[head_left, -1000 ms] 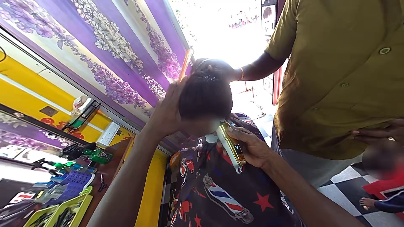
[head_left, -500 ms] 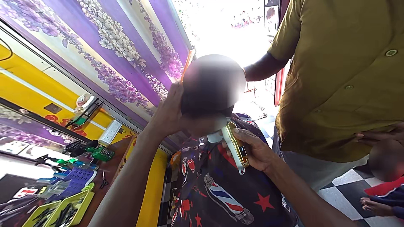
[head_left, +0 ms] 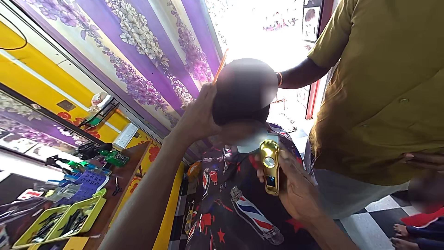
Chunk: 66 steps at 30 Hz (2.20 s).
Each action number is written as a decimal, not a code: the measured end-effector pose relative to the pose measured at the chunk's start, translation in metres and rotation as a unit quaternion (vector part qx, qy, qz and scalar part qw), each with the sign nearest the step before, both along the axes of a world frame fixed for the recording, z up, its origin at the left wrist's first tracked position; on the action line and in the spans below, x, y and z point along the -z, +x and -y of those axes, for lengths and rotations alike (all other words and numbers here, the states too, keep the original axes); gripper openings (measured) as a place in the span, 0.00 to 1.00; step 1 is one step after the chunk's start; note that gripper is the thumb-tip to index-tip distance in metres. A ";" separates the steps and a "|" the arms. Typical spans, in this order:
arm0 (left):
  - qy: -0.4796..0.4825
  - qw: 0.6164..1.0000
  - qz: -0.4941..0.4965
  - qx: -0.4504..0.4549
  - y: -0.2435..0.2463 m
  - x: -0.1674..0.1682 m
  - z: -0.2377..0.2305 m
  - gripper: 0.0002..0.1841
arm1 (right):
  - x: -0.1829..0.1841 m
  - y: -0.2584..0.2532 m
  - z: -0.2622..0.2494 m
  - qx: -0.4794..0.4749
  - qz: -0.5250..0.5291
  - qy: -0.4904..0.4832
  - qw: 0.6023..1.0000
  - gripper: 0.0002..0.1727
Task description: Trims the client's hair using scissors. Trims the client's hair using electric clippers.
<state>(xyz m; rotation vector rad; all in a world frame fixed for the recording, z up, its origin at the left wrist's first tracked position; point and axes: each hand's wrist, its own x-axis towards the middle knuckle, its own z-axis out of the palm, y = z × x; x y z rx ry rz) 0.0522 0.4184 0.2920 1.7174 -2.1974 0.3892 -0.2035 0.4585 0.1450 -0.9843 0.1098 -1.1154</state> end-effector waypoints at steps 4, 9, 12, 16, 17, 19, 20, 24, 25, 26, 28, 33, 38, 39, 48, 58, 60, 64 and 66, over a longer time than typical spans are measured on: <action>0.006 1.000 -0.003 -0.010 -0.001 0.000 -0.001 0.75 | -0.003 0.005 -0.001 0.091 -0.009 -0.044 0.995 0.29; 0.007 1.000 -0.004 -0.011 0.001 0.000 -0.001 0.76 | -0.001 0.025 -0.004 0.084 -0.163 0.001 0.983 0.28; 0.009 1.000 -0.008 -0.014 0.002 0.002 0.000 0.76 | -0.002 0.035 -0.007 0.108 -0.135 -0.003 0.985 0.29; 0.008 1.000 -0.014 -0.014 0.004 0.003 0.000 0.76 | -0.011 0.038 0.002 0.108 -0.105 -0.004 0.989 0.22; 0.008 1.000 -0.013 -0.014 0.004 0.003 0.000 0.76 | -0.011 0.039 0.005 0.105 -0.107 -0.010 0.989 0.21; 0.001 1.000 -0.011 -0.010 0.005 0.005 0.000 0.76 | -0.012 0.043 0.011 0.095 -0.100 -0.017 0.990 0.20; 0.000 1.000 -0.015 -0.009 0.005 0.005 0.001 0.75 | -0.014 0.045 0.013 0.095 -0.096 -0.012 0.991 0.20; 0.003 1.000 -0.018 -0.011 0.005 0.006 0.000 0.75 | -0.019 0.051 0.021 0.097 -0.084 0.019 0.992 0.19; 0.003 1.000 -0.021 -0.014 0.005 0.006 0.000 0.76 | -0.019 0.050 0.022 0.097 -0.085 0.015 0.992 0.20; 0.008 0.999 -0.027 -0.018 0.005 0.005 0.000 0.75 | -0.018 0.049 0.023 0.099 -0.087 0.006 0.991 0.20; 0.006 0.999 -0.027 -0.020 0.005 0.006 -0.001 0.76 | -0.018 0.048 0.023 0.118 -0.097 -0.015 0.988 0.20; -0.003 1.000 -0.025 -0.012 0.007 0.008 -0.001 0.75 | -0.016 0.048 0.025 0.107 -0.086 -0.011 0.991 0.19; -0.012 1.000 -0.026 -0.008 0.007 0.009 -0.003 0.75 | -0.015 0.048 0.027 0.089 -0.071 0.004 0.994 0.19; -0.014 1.000 -0.025 -0.006 0.007 0.010 -0.003 0.75 | -0.015 0.048 0.027 0.088 -0.070 0.003 0.994 0.19; -0.025 1.000 -0.017 -0.003 0.009 0.011 -0.004 0.75 | -0.016 0.047 0.030 0.094 -0.079 -0.014 0.992 0.18; -0.022 0.999 -0.018 -0.021 0.009 0.012 -0.003 0.75 | -0.015 0.047 0.031 0.089 -0.116 0.007 0.989 0.17; -0.026 0.999 -0.019 -0.018 0.010 0.014 -0.002 0.75 | -0.016 0.046 0.030 0.089 -0.122 0.001 0.989 0.16; -0.027 0.999 -0.028 -0.012 0.012 0.016 -0.001 0.73 | -0.022 0.046 0.028 0.111 -0.137 -0.034 0.984 0.19; -0.024 0.999 -0.031 -0.018 0.011 0.017 0.000 0.73 | -0.025 0.046 0.029 0.124 -0.149 -0.041 0.980 0.19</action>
